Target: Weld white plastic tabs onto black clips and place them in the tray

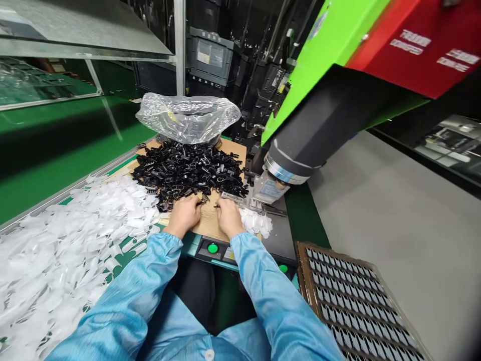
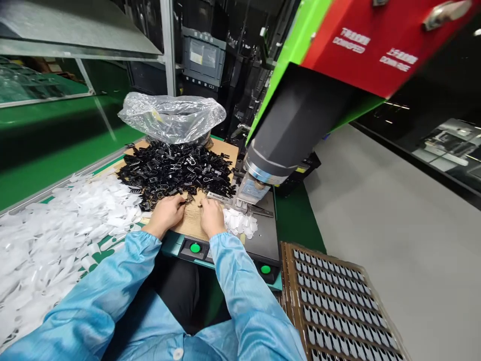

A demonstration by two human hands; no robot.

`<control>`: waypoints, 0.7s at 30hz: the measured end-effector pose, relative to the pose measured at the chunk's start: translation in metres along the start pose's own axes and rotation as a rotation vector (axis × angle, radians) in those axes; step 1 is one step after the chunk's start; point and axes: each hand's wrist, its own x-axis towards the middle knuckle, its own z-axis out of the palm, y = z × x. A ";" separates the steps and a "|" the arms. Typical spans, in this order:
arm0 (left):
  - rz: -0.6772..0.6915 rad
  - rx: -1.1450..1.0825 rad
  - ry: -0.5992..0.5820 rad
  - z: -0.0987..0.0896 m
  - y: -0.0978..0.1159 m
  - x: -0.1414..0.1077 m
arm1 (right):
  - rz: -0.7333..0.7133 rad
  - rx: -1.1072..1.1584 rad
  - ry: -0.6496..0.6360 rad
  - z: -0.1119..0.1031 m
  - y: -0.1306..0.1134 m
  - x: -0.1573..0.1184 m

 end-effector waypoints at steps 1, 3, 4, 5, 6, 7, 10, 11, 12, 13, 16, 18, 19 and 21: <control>0.008 -0.024 0.011 0.000 0.002 -0.001 | 0.007 0.079 0.062 -0.006 0.008 -0.009; 0.047 -0.105 0.037 0.003 0.014 -0.003 | 0.063 0.203 0.188 -0.019 0.029 -0.029; 0.077 -0.156 0.047 0.005 0.023 -0.003 | 0.106 0.234 0.239 -0.026 0.041 -0.038; 0.112 -0.207 0.052 0.008 0.035 -0.003 | 0.152 0.245 0.280 -0.033 0.054 -0.046; 0.151 -0.253 0.054 0.012 0.049 -0.002 | 0.193 0.241 0.313 -0.039 0.066 -0.053; 0.189 -0.291 0.059 0.017 0.064 0.001 | 0.227 0.228 0.339 -0.045 0.079 -0.059; 0.293 -0.345 0.067 0.033 0.111 0.015 | 0.290 0.155 0.381 -0.052 0.108 -0.065; 0.317 -0.339 0.060 0.039 0.125 0.021 | 0.301 0.122 0.379 -0.053 0.114 -0.064; 0.332 -0.319 0.048 0.044 0.137 0.027 | 0.308 0.084 0.368 -0.052 0.118 -0.063; 0.342 -0.286 0.031 0.049 0.148 0.033 | 0.311 0.043 0.352 -0.051 0.121 -0.062; 0.367 -0.150 -0.015 0.059 0.167 0.044 | 0.310 -0.083 0.295 -0.046 0.124 -0.060; 0.394 -0.063 -0.032 0.062 0.173 0.046 | 0.309 -0.147 0.272 -0.045 0.122 -0.060; 0.408 -0.023 -0.038 0.062 0.175 0.045 | 0.308 -0.171 0.263 -0.045 0.121 -0.060; 0.428 0.040 -0.055 0.061 0.178 0.043 | 0.306 -0.201 0.244 -0.047 0.119 -0.060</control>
